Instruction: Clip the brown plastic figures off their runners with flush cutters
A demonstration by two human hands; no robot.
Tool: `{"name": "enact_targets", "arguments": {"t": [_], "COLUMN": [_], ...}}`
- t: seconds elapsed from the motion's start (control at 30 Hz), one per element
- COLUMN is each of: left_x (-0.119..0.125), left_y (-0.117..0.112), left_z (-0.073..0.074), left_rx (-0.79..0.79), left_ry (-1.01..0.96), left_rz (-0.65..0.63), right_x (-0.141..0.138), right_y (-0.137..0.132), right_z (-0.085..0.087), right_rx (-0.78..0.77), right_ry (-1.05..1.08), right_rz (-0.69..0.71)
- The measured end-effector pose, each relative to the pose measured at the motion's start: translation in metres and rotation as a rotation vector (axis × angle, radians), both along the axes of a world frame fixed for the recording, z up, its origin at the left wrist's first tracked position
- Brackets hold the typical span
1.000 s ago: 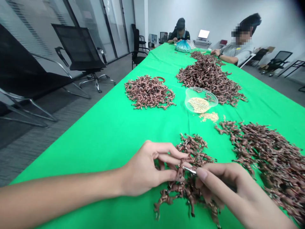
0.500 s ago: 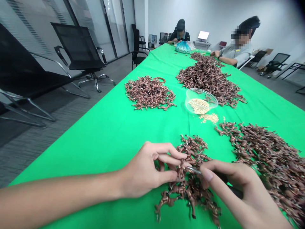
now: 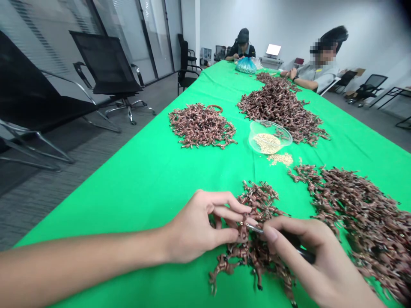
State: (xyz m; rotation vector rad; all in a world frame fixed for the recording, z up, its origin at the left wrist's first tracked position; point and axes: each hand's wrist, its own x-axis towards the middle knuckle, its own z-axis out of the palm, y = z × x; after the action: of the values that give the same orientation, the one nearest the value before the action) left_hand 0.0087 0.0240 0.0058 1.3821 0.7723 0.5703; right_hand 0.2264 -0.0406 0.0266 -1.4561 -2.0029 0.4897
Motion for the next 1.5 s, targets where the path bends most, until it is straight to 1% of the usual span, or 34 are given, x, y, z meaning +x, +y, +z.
{"name": "enact_targets", "arguments": {"t": [0.17,0.4,0.5,0.7,0.77,0.83,0.93,1.0,1.03,1.1,1.13,1.17,1.2,1.23,1.3,1.37,1.43,1.5], "left_x": [0.0,0.0,0.0,0.0,0.0,0.0,-0.001,-0.003,-0.004,-0.006,-0.007,-0.008,-0.008,-0.008,-0.009,-0.011,-0.016,-0.022], "left_y": [0.0,0.0,0.0,0.001,0.0,0.0,0.005,0.017,0.027,0.055,0.072,0.091,0.109,0.128,0.159,0.18,0.189,0.186], "left_z": [0.001,0.0,-0.001,0.002,0.003,0.004,0.005,0.009,0.013,0.023,0.03,0.037,0.045,0.052,0.066,0.075,0.081,0.083], "left_rx": [-0.003,-0.008,-0.008,-0.002,0.023,0.067,0.148,0.24,0.3,0.459,0.567,0.666,0.781,0.892,0.941,0.969,0.989,1.0], "left_ry": [0.007,0.029,0.036,0.023,0.02,0.03,0.033,0.029,0.032,0.058,0.08,0.141,0.257,0.413,0.494,0.525,0.532,0.526], "left_rz": [-0.004,-0.007,-0.002,0.022,0.081,0.182,0.305,0.37,0.4,0.461,0.49,0.496,0.523,0.55,0.568,0.545,0.526,0.528], "right_x": [-0.002,-0.002,-0.002,0.009,0.014,0.017,0.019,0.02,0.02,0.021,0.021,0.021,0.022,0.023,0.025,0.028,0.031,0.034], "right_y": [0.001,0.001,0.001,0.005,0.007,0.009,0.01,0.011,0.012,0.013,0.014,0.014,0.015,0.016,0.018,0.02,0.022,0.024], "right_z": [-0.001,0.001,0.002,-0.001,-0.004,-0.006,-0.01,-0.012,-0.013,-0.013,-0.013,-0.013,-0.012,-0.011,-0.009,-0.006,-0.005,-0.004], "right_rx": [-0.019,0.043,0.044,0.036,0.09,0.148,0.176,0.21,0.229,0.25,0.25,0.253,0.259,0.261,0.259,0.254,0.252,0.25], "right_ry": [0.009,0.009,0.004,0.072,0.1,0.14,0.175,0.167,0.161,0.149,0.146,0.144,0.143,0.141,0.141,0.145,0.148,0.142], "right_rz": [0.01,0.035,0.032,0.016,-0.017,-0.06,-0.097,-0.114,-0.119,-0.116,-0.111,-0.104,-0.1,-0.095,-0.085,-0.064,-0.046,-0.041]}}
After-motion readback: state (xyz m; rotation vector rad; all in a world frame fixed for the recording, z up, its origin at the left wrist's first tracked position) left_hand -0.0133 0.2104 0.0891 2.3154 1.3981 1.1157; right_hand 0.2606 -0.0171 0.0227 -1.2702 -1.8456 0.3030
